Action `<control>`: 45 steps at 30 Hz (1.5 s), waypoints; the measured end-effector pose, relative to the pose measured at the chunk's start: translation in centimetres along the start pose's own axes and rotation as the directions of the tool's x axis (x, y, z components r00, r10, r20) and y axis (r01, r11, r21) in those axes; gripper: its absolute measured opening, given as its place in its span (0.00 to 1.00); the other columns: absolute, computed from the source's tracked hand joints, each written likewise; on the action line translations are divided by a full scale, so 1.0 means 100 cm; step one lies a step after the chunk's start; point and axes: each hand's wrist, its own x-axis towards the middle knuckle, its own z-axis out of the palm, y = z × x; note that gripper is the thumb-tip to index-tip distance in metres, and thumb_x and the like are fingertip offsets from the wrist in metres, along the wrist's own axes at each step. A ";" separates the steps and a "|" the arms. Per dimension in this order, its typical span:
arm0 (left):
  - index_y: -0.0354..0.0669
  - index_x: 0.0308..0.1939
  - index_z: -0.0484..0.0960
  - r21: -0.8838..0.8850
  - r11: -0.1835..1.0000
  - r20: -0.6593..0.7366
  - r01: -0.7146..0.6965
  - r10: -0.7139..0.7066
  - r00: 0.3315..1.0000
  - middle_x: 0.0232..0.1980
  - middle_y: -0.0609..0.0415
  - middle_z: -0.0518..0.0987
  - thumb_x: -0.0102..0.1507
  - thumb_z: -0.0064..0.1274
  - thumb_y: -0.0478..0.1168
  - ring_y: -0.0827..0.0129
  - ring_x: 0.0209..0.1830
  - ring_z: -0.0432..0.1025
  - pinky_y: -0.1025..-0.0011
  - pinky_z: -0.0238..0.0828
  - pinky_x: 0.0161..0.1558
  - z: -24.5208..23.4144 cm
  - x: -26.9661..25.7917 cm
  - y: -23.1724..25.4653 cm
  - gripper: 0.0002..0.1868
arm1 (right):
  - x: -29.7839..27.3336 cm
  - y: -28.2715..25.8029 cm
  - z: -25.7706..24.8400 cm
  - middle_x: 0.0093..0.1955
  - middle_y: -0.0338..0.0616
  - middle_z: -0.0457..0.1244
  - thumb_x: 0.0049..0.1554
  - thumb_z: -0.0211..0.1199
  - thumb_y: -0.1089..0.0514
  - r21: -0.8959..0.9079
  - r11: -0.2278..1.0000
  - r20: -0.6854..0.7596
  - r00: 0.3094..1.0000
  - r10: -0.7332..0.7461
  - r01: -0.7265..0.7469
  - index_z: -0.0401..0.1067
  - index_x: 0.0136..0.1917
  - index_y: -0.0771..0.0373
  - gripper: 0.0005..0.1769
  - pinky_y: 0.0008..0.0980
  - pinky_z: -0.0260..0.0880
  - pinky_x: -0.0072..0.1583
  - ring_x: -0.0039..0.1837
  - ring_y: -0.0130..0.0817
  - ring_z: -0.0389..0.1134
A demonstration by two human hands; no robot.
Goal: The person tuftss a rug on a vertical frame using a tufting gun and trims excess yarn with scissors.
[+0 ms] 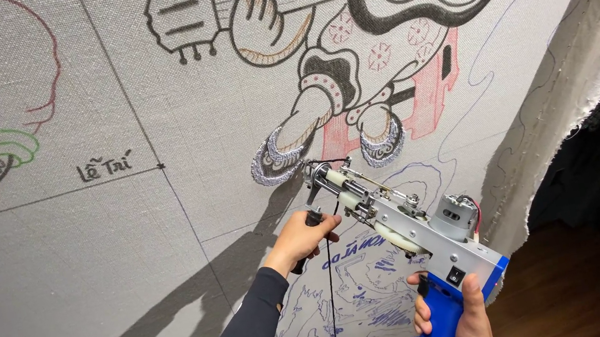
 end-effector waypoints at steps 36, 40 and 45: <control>0.43 0.40 0.89 0.170 0.978 0.028 0.117 -0.123 0.992 0.30 0.57 0.86 0.58 0.62 0.56 0.77 0.14 0.64 0.75 0.60 0.18 -0.059 0.064 -0.004 0.20 | 0.025 0.008 0.122 0.25 0.45 0.56 0.57 0.63 0.48 -0.021 0.995 -0.319 0.944 0.082 -0.093 0.70 0.47 0.71 0.21 0.36 0.59 0.30 0.24 0.35 0.57; 0.43 0.45 0.90 0.109 0.991 0.023 0.081 -0.084 0.996 0.34 0.56 0.88 0.58 0.61 0.53 0.75 0.13 0.64 0.74 0.62 0.17 -0.055 0.074 -0.013 0.20 | 0.030 0.011 0.121 0.25 0.46 0.55 0.57 0.62 0.49 -0.018 0.996 -0.325 0.943 0.075 -0.086 0.69 0.45 0.70 0.19 0.37 0.59 0.30 0.24 0.35 0.56; 0.42 0.48 0.88 0.061 0.993 0.004 0.098 -0.098 0.995 0.37 0.57 0.88 0.59 0.58 0.50 0.75 0.13 0.65 0.73 0.61 0.16 -0.050 0.082 -0.022 0.20 | 0.034 0.011 0.122 0.24 0.46 0.55 0.57 0.62 0.49 -0.021 0.995 -0.330 0.940 0.083 -0.095 0.69 0.44 0.69 0.18 0.37 0.59 0.29 0.23 0.35 0.56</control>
